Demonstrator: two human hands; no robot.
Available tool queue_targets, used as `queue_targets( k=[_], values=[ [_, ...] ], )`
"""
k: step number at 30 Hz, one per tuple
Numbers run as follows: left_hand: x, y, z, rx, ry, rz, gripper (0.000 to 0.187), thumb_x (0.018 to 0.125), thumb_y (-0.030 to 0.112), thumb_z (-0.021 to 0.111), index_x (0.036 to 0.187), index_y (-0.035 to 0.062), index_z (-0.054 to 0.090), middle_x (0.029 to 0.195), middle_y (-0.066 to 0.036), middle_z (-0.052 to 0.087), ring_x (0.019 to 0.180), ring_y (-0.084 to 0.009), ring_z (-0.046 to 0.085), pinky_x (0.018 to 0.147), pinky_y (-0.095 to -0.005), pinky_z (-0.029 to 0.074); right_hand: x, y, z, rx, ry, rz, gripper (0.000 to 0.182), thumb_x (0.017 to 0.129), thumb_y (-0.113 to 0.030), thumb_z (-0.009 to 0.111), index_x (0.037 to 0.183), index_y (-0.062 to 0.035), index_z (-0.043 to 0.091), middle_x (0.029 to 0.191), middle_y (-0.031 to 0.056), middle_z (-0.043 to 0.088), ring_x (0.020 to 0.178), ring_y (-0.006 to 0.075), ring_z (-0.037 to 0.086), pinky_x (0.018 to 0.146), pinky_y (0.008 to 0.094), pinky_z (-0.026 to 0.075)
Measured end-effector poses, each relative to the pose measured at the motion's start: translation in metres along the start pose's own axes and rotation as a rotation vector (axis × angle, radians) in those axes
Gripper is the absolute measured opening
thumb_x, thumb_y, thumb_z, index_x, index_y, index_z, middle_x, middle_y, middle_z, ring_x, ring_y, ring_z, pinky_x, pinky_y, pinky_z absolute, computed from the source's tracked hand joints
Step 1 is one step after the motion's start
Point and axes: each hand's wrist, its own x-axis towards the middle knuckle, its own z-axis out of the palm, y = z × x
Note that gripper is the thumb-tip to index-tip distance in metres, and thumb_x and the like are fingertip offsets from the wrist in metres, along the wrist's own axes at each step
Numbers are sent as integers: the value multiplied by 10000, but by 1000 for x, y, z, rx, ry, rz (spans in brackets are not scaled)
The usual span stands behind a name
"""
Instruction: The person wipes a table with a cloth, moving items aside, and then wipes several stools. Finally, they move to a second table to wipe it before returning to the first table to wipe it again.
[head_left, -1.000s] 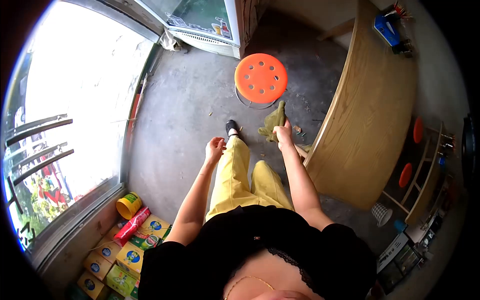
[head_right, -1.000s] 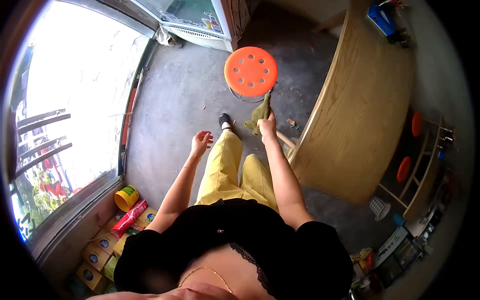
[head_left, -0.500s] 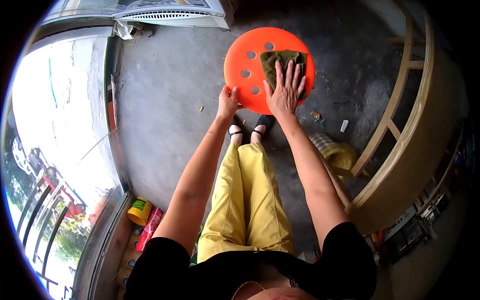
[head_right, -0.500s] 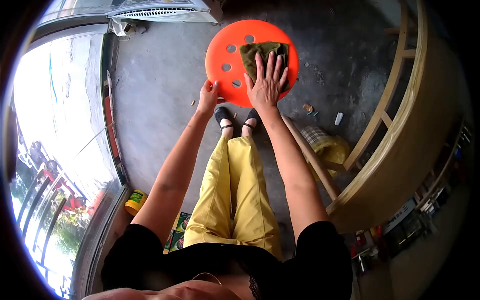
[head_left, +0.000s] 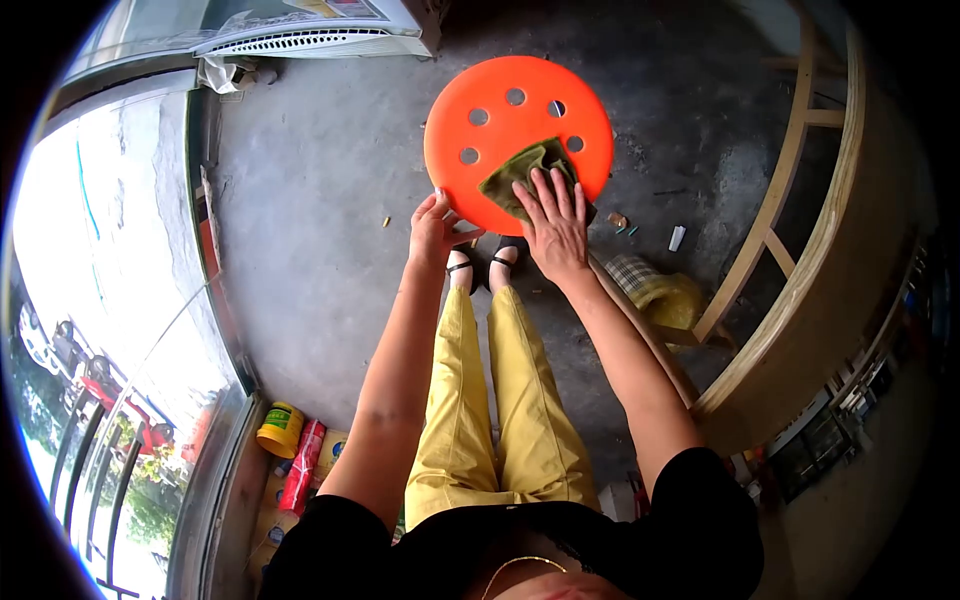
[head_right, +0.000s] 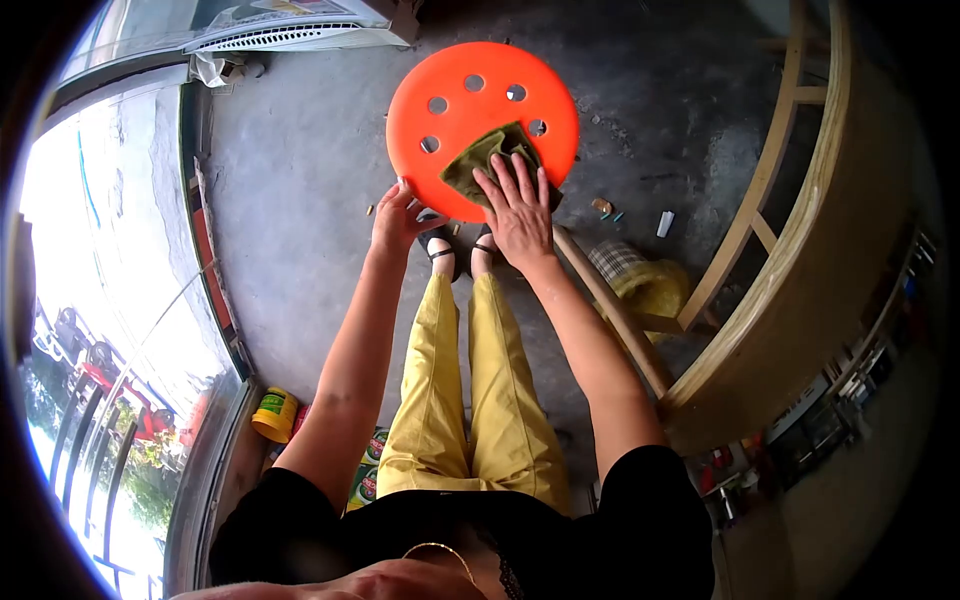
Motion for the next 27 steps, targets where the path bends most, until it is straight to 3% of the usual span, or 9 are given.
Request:
queue_targets(
  k=[4, 6, 10, 16, 22, 24, 25, 26, 27],
  values=[
    [0, 2, 1, 82, 94, -79, 300, 1027, 312, 497, 1212, 82, 552, 1118, -61, 646, 948, -235, 665, 734, -513, 618, 72, 23, -13, -78, 373, 353, 588, 952, -311, 554, 1495, -170, 377, 1582, 159, 271, 1455, 447, 183, 1142, 651, 120],
    [-1, 3, 6, 143, 135, -53, 305, 1031, 326, 485, 1207, 86, 555, 1123, -55, 645, 956, -230, 663, 750, -520, 611, 127, 13, -8, -141, 436, 380, 569, 961, -338, 529, 1483, -159, 390, 1579, 163, 275, 1447, 457, 190, 1139, 653, 119],
    [1, -1, 6, 152, 161, 27, 331, 1022, 337, 512, 1111, 32, 602, 1010, -78, 672, 871, -217, 681, 660, -466, 625, 125, -42, 5, -4, 208, -51, 598, 918, -258, 580, 1481, -170, 396, 1570, 87, 318, 1461, 378, 217, 1167, 610, 129],
    [3, -1, 5, 160, 167, 48, 328, 1020, 349, 515, 1110, 42, 590, 1007, -80, 667, 855, -213, 683, 652, -447, 623, -5, -26, 17, -9, -53, -132, 730, 835, -199, 675, 1501, -210, 374, 1589, 23, 286, 1484, 245, 216, 1195, 548, 148],
    [7, -3, 2, 286, 236, 94, 313, 1019, 328, 526, 1122, 35, 569, 1007, -93, 664, 847, -206, 680, 661, -432, 624, 41, 26, -17, -76, 280, 344, 629, 936, -228, 581, 1502, -111, 332, 1562, 165, 273, 1439, 388, 247, 1132, 591, 254],
    [8, 2, 6, 331, 229, 123, 302, 1024, 305, 521, 1141, 28, 549, 1012, -98, 662, 855, -204, 677, 672, -430, 621, 67, 44, -15, 80, 424, 449, 573, 962, -256, 554, 1473, -88, 354, 1509, 205, 328, 1337, 417, 395, 1048, 540, 395],
    [6, 5, 12, 364, 276, 162, 273, 1027, 262, 511, 1173, 31, 517, 1041, -88, 655, 870, -194, 677, 710, -430, 620, 81, 50, -28, 268, 335, 652, 517, 979, -271, 535, 1428, -60, 392, 1378, 242, 473, 1161, 415, 559, 951, 475, 483],
    [7, 8, 17, 394, 320, 203, 255, 1030, 219, 500, 1205, 35, 486, 1070, -78, 647, 886, -183, 677, 747, -430, 618, 90, 66, -25, 474, 433, 700, 488, 978, -372, 531, 1292, 2, 532, 1210, 264, 607, 1050, 398, 635, 873, 451, 520],
    [13, 13, 13, 400, 238, 169, 286, 1018, 144, 511, 1257, 8, 438, 1150, -108, 624, 960, -206, 662, 828, -447, 587, 101, 91, -19, 686, 333, 898, 528, 970, -438, 520, 1201, 32, 586, 1135, 256, 645, 1030, 384, 648, 873, 441, 518]
  ],
)
